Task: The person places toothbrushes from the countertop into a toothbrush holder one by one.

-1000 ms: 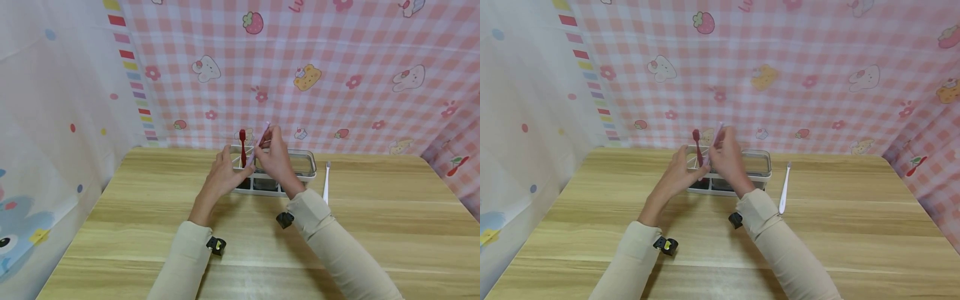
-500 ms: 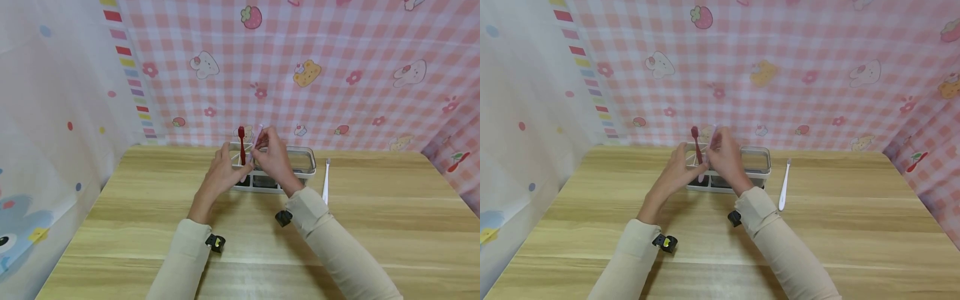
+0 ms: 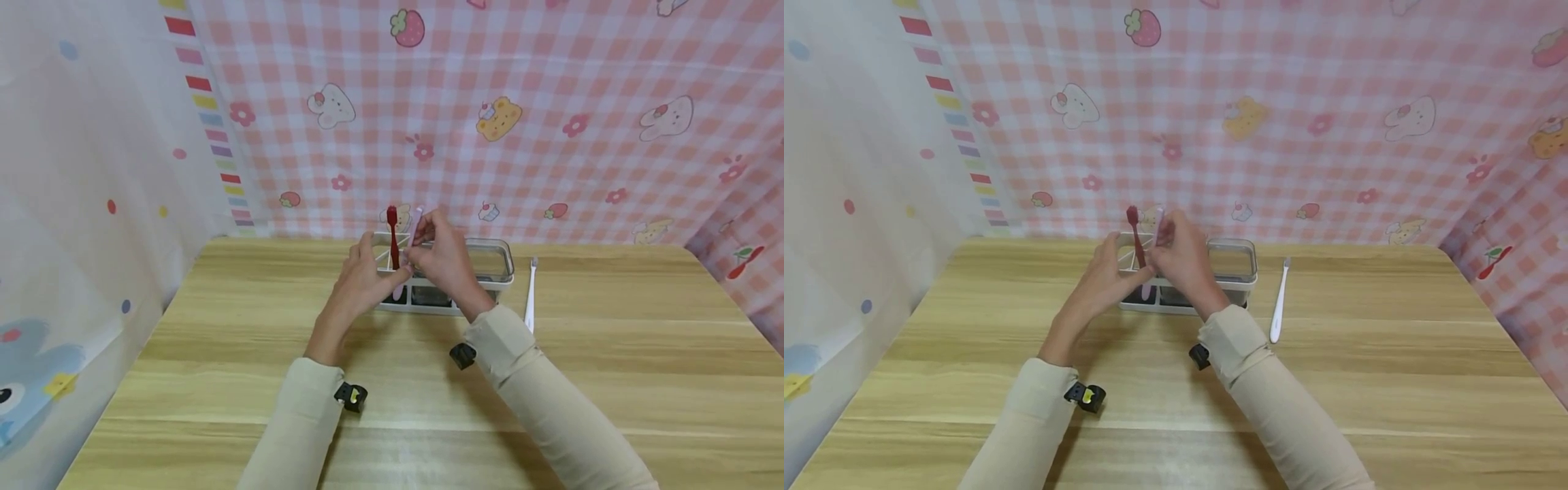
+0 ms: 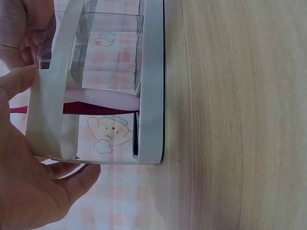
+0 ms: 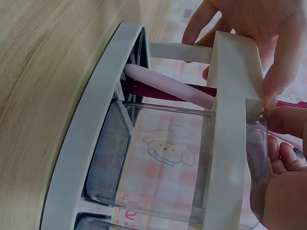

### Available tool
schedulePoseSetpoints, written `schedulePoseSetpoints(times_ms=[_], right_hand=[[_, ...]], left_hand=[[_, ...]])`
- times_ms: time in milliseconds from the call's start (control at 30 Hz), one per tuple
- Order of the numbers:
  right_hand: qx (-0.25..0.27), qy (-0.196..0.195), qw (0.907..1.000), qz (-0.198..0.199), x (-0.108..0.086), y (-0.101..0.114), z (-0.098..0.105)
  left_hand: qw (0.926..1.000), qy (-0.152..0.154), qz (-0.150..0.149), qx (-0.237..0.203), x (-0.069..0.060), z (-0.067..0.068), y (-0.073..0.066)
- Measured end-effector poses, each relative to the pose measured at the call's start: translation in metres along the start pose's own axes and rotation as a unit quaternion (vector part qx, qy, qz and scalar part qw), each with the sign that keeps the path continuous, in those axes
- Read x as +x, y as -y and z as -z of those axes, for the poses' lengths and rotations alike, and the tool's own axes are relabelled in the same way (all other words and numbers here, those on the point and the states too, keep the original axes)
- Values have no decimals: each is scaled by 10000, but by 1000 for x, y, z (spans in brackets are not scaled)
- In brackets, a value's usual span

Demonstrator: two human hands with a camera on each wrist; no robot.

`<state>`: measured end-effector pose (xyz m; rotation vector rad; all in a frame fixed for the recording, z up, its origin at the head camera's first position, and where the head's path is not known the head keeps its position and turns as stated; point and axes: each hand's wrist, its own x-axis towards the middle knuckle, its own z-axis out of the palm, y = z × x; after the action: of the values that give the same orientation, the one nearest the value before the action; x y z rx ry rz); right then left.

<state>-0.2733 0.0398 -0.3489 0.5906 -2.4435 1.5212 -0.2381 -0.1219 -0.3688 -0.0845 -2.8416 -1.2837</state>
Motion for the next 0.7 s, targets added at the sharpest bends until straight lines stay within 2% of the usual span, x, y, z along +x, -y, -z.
schedulePoseSetpoints(times_ms=[267,467,600,700], right_hand=[[4,70,10000,-71,-2,2,4],[-38,-39,10000,-73,-3,1,11],[-367,-157,9992,98,-4,0,15],[-962,-181,9950,184,-6,-2,18]], left_hand=[[10000,-31,26,11,0,0,-1],[9999,-8,87,67,1,-1,-2],[9999,-10,117,78,1,-1,-2],[9999,-16,147,56,1,-1,-1]])
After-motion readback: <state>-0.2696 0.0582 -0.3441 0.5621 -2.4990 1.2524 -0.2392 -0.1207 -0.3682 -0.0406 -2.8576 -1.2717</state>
